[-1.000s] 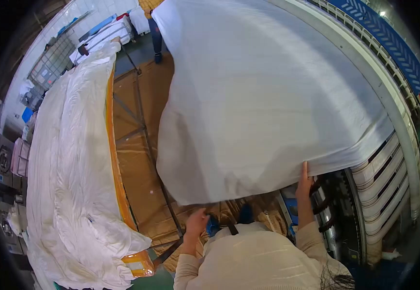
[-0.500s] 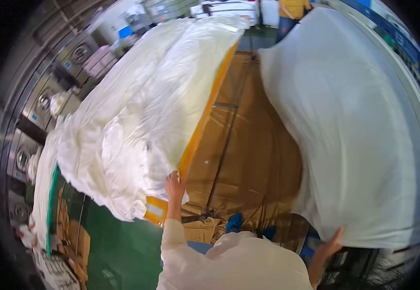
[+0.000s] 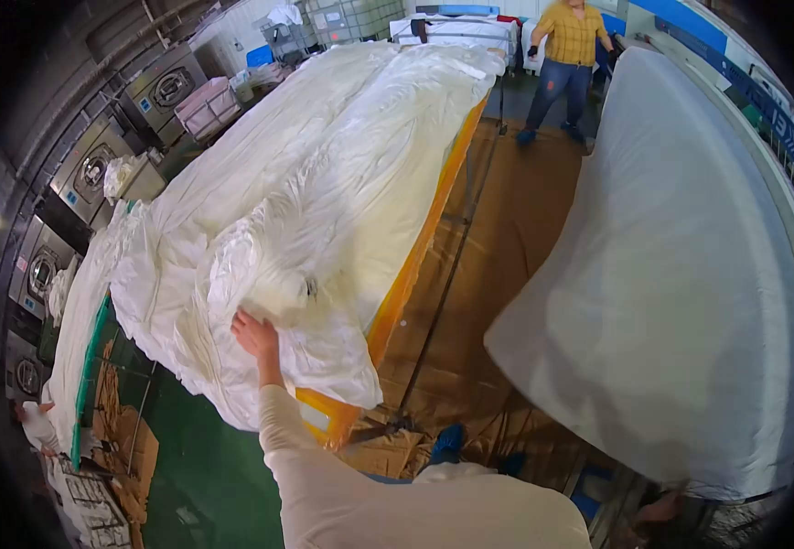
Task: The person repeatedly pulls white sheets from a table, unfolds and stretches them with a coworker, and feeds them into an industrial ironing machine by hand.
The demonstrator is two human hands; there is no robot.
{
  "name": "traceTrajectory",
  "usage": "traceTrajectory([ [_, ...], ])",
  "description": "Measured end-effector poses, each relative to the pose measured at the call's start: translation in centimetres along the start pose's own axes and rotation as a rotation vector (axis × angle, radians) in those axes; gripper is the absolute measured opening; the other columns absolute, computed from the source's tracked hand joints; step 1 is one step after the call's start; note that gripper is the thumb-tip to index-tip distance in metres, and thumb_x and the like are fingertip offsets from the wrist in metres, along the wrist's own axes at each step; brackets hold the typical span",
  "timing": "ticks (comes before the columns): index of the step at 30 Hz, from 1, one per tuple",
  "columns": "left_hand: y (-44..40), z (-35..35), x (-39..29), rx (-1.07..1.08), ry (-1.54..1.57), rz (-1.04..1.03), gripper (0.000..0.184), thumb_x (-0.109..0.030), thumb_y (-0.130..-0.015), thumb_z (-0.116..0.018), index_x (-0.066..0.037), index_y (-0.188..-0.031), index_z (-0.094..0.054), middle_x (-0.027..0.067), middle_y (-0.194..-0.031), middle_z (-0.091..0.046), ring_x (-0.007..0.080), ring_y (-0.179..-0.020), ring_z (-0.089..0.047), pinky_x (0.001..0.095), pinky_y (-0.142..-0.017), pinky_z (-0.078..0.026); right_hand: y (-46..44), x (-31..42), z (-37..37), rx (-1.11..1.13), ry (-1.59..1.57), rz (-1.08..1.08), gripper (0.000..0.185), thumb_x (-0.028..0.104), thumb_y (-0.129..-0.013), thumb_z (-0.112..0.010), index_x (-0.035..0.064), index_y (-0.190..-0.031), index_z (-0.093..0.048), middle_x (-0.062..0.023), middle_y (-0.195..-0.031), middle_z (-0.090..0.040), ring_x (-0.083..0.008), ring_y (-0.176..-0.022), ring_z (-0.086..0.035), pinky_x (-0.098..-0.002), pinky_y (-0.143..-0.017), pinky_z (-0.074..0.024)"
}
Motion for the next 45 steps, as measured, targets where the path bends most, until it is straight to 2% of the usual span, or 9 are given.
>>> traceTrajectory([
  [6,-0.5,2.2,-2.2,0.000,-0.040,-0.024,0.051,-0.025,-0.070,-0.069,-0.006,-0.112,-0.047,0.0122,-0.113,-0.052,0.0315,-0.102,-0.049,0.0415,-0.085,-0.041,-4.2,-11.4,-4.2,0.162,0.657,0.343,0.037,0.040,-0.085,-0.056,0.0042,-0.088,-0.065,-0.0116,-0.083,-0.061,-0.0232,-0.066,-0.054,-0.0412,-0.058,-0.0457],
  [10,-1.1,2.6,-2.3,0.176,-0.136,-0.059,0.032,-0.030,-0.076,-0.064,-0.009,-0.098,-0.053,0.0116,-0.100,-0.059,0.0306,-0.093,-0.055,0.0422,-0.081,-0.042,4.7,-3.1,-5.5,0.553,-0.441,-0.424,0.018,0.025,-0.087,-0.054,0.0072,-0.088,-0.058,-0.0055,-0.073,-0.056,-0.0139,-0.055,-0.048,-0.0299,-0.046,-0.0359],
  [21,1.7,6.0,-0.1,0.203,0.113,-0.564,0.027,-0.028,-0.087,-0.051,-0.005,-0.073,-0.054,0.0107,-0.057,-0.055,0.0271,-0.051,-0.054,0.0385,-0.048,-0.040,10.5,-5.6,-11.5,1.099,-0.352,-0.249,0.007,0.010,-0.083,-0.059,0.0045,-0.087,-0.056,-0.0042,-0.076,-0.057,-0.0119,-0.062,-0.054,-0.0244,-0.055,-0.0444],
  [27,5.8,15.3,-8.6,0.498,1.271,-0.264,0.023,-0.019,-0.087,-0.052,-0.004,-0.069,-0.050,0.0001,-0.053,-0.048,0.0124,-0.047,-0.041,0.0309,-0.044,-0.029,21.5,3.6,-13.4,1.445,-0.562,0.117,0.014,0.012,-0.081,-0.061,0.0033,-0.091,-0.057,-0.0030,-0.080,-0.057,-0.0094,-0.068,-0.053,-0.0234,-0.061,-0.0462],
  [32,11.5,18.7,-18.6,0.331,1.423,-0.183,0.021,-0.014,-0.088,-0.053,-0.012,-0.068,-0.049,-0.0047,-0.060,-0.045,0.0051,-0.056,-0.043,0.0224,-0.050,-0.033,29.0,19.2,-10.5,1.885,-0.599,0.448,0.057,0.013,-0.070,-0.073,0.0077,-0.120,-0.045,-0.0081,-0.107,-0.056,-0.0181,-0.101,-0.053,-0.0309,-0.085,-0.0430],
  [33,12.8,23.6,-22.0,0.867,1.821,0.083,0.022,-0.011,-0.084,-0.056,-0.011,-0.064,-0.046,-0.0027,-0.058,-0.044,0.0073,-0.053,-0.040,0.0257,-0.047,-0.031,30.8,21.7,-9.9,1.775,-0.780,0.564,0.053,0.013,-0.072,-0.070,0.0051,-0.118,-0.046,-0.0070,-0.097,-0.058,-0.0189,-0.093,-0.056,-0.0301,-0.081,-0.0454],
  [35,17.4,22.5,-25.4,0.418,1.687,-0.753,0.021,-0.003,-0.077,-0.055,-0.009,-0.062,-0.042,0.0017,-0.054,-0.036,0.0151,-0.051,-0.040,0.0332,-0.048,-0.030,31.8,22.4,-9.9,1.649,-0.952,0.681,0.048,0.013,-0.075,-0.068,0.0026,-0.117,-0.047,-0.0058,-0.086,-0.060,-0.0197,-0.084,-0.058,-0.0292,-0.077,-0.0477],
  [37,19.8,26.1,-29.8,0.695,1.866,-1.085,0.022,-0.003,-0.079,-0.054,-0.006,-0.062,-0.039,0.0074,-0.055,-0.035,0.0235,-0.050,-0.039,0.0340,-0.048,-0.030,31.1,20.3,-10.7,1.617,-0.933,0.610,0.047,0.013,-0.076,-0.066,0.0023,-0.118,-0.046,-0.0058,-0.086,-0.059,-0.0190,-0.082,-0.058,-0.0287,-0.074,-0.0477],
  [45,25.2,21.2,-33.0,0.805,1.788,-1.080,0.023,-0.008,-0.082,-0.056,-0.002,-0.064,-0.043,0.0117,-0.052,-0.042,0.0288,-0.045,-0.041,0.0355,-0.043,-0.031,27.0,14.3,-12.6,1.393,-0.871,0.328,0.045,0.014,-0.080,-0.058,0.0014,-0.121,-0.042,-0.0058,-0.083,-0.058,-0.0164,-0.074,-0.057,-0.0268,-0.065,-0.0479],
])
Point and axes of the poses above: each hand's wrist, its own y-axis away from the middle knuckle, its own z-axis out of the back of the hand, x = y × z, the point moved 1 cm from there along -y, towards the middle knuckle
